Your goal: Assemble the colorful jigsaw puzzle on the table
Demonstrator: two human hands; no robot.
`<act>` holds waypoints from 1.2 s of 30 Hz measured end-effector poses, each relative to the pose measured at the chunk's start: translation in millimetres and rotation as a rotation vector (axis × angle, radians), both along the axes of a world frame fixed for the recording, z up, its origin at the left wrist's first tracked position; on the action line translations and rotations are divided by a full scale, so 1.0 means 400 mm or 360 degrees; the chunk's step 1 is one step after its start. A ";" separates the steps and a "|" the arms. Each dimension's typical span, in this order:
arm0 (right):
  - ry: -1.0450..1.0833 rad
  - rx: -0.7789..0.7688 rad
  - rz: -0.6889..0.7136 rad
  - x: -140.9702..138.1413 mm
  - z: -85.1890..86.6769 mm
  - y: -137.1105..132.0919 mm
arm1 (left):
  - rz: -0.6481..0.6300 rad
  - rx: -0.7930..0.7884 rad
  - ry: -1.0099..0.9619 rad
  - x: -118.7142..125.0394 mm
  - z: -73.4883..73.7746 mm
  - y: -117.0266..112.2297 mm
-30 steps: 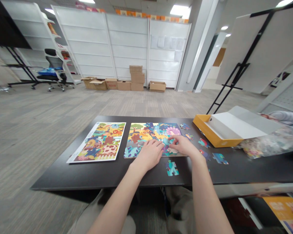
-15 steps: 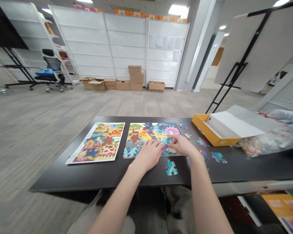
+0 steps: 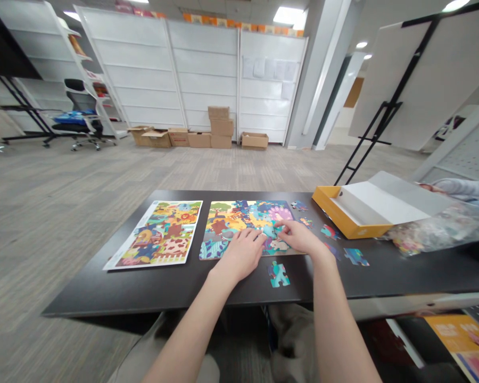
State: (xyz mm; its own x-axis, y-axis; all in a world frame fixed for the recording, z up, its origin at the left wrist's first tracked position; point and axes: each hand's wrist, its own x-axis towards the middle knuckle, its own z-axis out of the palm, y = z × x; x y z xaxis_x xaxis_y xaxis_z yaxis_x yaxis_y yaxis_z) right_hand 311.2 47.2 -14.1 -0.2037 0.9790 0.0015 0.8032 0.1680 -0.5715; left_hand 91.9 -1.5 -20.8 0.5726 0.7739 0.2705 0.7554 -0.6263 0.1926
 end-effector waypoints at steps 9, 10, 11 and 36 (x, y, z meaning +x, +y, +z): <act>-0.0080 0.0044 0.0019 -0.018 0.013 -0.005 | -0.0015 0.0017 -0.0006 0.001 -0.001 -0.001; -0.0093 0.0048 0.0013 -0.020 0.012 -0.004 | -0.0013 0.0015 -0.0006 0.001 0.000 -0.001; -0.0100 0.0050 0.0012 -0.022 0.011 -0.003 | -0.0016 0.0011 -0.0001 0.001 0.001 -0.002; 0.0070 0.0518 -0.0710 0.101 0.122 -0.079 | -0.0012 -0.0011 0.0014 -0.003 -0.001 -0.009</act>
